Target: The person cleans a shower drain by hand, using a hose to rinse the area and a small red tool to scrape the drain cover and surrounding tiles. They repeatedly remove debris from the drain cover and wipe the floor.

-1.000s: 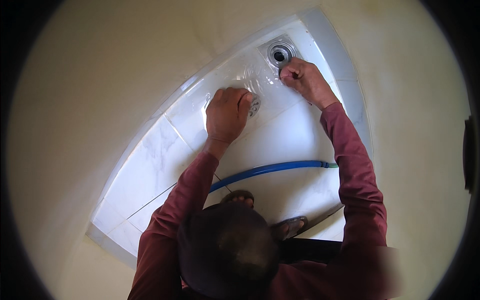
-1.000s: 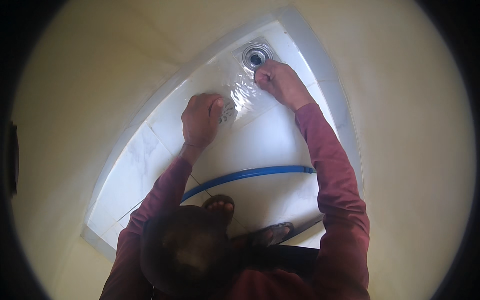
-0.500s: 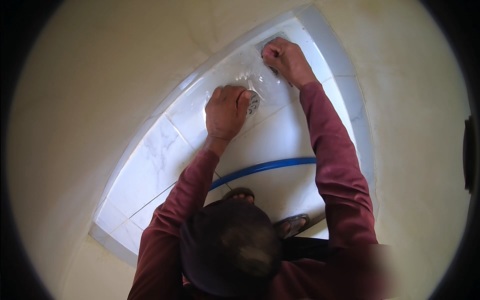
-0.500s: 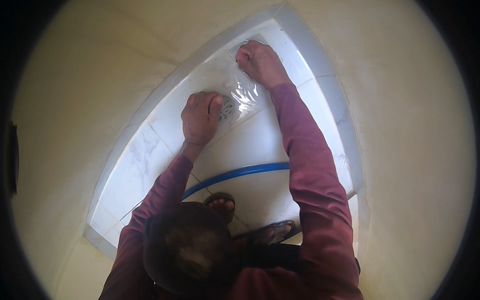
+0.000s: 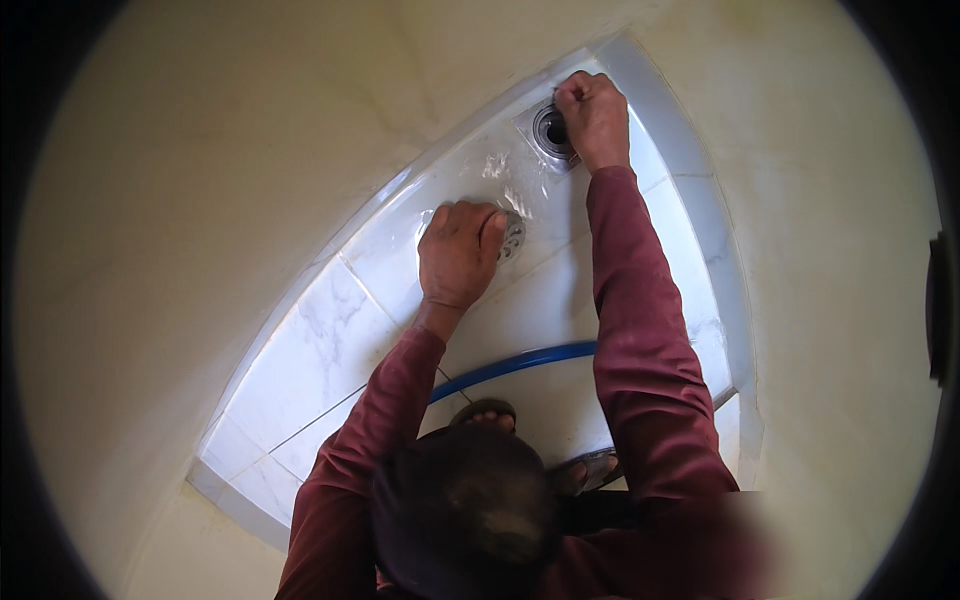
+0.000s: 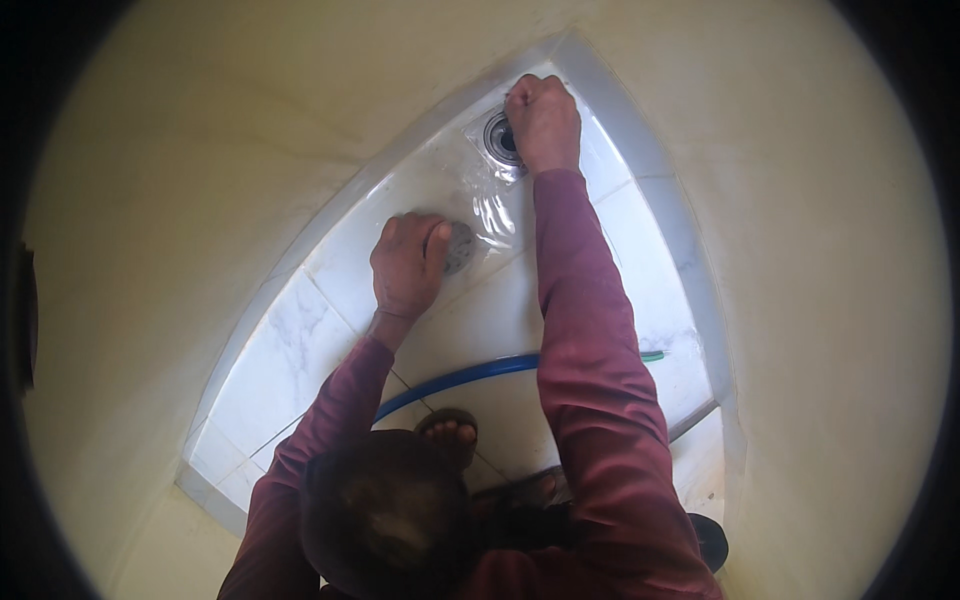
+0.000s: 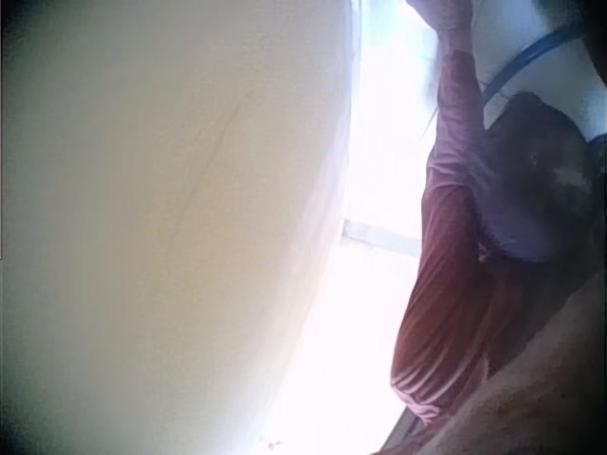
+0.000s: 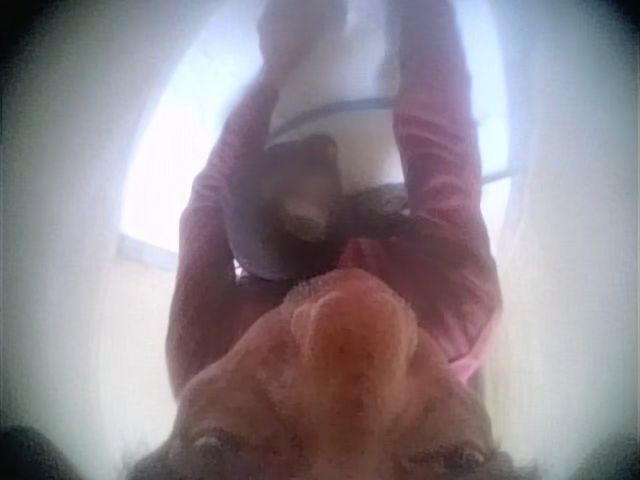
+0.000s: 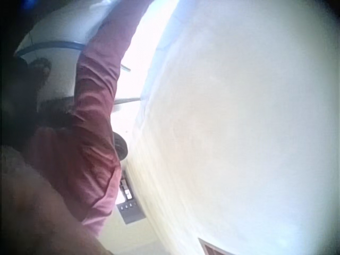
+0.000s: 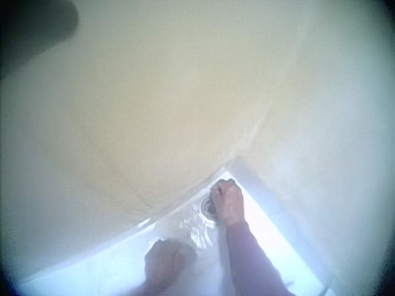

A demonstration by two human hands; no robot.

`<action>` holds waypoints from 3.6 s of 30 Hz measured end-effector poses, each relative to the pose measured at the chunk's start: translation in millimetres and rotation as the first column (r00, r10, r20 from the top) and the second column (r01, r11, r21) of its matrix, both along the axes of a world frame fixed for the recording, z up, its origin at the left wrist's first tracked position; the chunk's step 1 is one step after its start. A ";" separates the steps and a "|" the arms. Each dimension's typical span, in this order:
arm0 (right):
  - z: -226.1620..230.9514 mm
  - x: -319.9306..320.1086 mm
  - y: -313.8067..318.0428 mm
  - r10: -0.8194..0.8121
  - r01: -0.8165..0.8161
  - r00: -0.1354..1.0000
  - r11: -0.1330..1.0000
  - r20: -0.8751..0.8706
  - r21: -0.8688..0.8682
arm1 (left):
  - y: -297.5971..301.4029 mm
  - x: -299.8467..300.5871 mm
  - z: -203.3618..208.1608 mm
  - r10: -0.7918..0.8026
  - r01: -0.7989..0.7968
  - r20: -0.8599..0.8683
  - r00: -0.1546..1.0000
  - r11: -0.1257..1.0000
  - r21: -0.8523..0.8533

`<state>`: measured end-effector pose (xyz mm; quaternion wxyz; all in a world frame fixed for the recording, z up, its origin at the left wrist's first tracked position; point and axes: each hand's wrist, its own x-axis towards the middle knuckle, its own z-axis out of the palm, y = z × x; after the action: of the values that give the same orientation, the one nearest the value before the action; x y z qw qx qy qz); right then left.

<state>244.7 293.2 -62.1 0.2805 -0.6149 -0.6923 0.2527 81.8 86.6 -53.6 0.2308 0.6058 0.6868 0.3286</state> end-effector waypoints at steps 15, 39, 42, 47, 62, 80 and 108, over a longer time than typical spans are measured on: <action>7.8 -2.7 0.2 -0.075 0.054 0.989 0.986 -0.128 -0.157 | -0.7 -1.9 0.4 -0.002 0.002 0.004 1.000 1.000 -0.004; -0.6 35.5 6.2 0.236 -0.247 0.963 0.966 0.128 0.081 | -0.7 0.5 -1.6 0.018 -0.017 -0.014 1.000 1.000 0.017; 0.5 20.2 26.2 0.243 -0.275 0.954 0.942 0.175 0.193 | -1.4 2.0 -3.1 0.010 -0.009 -0.039 0.999 1.000 0.011; 1.6 42.8 26.9 0.351 -0.394 0.897 0.911 0.271 0.125 | -1.3 -0.9 -3.0 0.028 -0.028 0.019 0.999 0.999 0.028; 5.6 27.8 32.2 0.327 -0.352 0.915 0.934 0.236 0.070 | -2.7 -1.5 -1.6 0.003 -0.003 -0.014 1.000 1.000 -0.016; 1.4 24.9 34.7 0.182 -0.182 0.971 0.983 0.154 -0.012 | -4.4 3.1 -2.2 0.017 -0.016 -0.012 1.000 1.000 0.023; 7.3 26.2 23.8 0.293 -0.445 0.809 0.871 0.510 0.206 | 1.8 -0.6 -8.0 0.021 -0.019 -0.041 0.999 0.999 0.047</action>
<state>270.9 317.0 -54.8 0.1468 -0.4555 -0.8773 0.0349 81.2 88.4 -61.6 0.1990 0.6108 0.6896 0.3345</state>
